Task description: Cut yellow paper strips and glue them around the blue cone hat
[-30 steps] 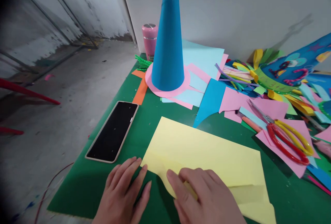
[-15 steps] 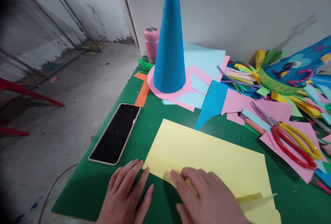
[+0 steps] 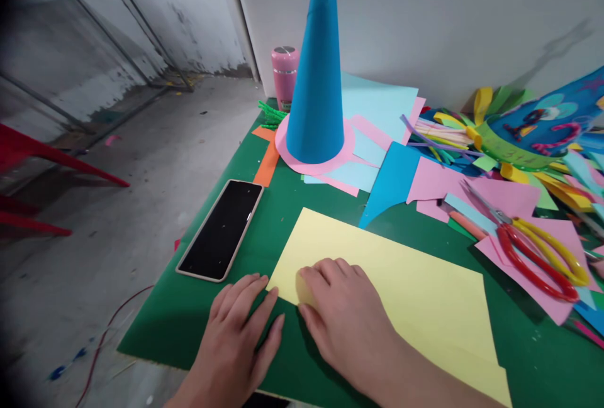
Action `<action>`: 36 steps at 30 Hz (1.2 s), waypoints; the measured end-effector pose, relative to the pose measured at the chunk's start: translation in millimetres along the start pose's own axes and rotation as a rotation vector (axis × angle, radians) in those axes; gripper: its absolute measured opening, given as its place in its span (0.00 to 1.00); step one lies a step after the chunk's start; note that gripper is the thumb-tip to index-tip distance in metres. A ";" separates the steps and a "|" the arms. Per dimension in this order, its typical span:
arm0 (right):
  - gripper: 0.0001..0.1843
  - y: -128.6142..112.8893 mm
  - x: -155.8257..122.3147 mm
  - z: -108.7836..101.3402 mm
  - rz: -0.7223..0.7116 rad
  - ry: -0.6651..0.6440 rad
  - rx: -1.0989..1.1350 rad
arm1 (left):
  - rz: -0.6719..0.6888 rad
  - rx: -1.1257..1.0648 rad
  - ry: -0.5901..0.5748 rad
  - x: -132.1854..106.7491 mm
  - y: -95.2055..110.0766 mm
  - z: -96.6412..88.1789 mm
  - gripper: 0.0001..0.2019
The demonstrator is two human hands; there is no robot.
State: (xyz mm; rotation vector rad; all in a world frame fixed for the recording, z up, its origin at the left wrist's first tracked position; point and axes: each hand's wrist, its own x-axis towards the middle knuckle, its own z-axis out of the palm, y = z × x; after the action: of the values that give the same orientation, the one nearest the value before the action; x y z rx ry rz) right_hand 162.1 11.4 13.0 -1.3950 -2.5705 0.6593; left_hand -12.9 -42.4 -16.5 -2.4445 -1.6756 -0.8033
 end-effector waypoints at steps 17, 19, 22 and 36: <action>0.12 18.1 -30.1 10.7 -0.044 0.196 0.050 | 0.220 -0.010 -0.116 17.0 -13.2 -3.8 0.10; 0.12 20.6 -36.0 11.4 -0.030 0.206 0.040 | 0.240 -0.010 -0.111 18.2 -13.7 -4.0 0.10; 0.10 34.1 -54.0 12.2 -0.042 0.236 0.028 | 0.252 0.000 -0.104 19.7 -11.4 -4.2 0.09; 0.17 76.2 -116.6 5.8 -0.096 0.330 -0.096 | 0.309 0.205 -0.254 19.3 4.0 -11.1 0.15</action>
State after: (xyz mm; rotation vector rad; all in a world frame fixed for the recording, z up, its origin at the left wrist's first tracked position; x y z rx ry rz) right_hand 283.4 -50.5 -16.4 -1.2739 -2.4114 0.2666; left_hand -8.4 -31.4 2.8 -2.6465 -1.3136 -0.2797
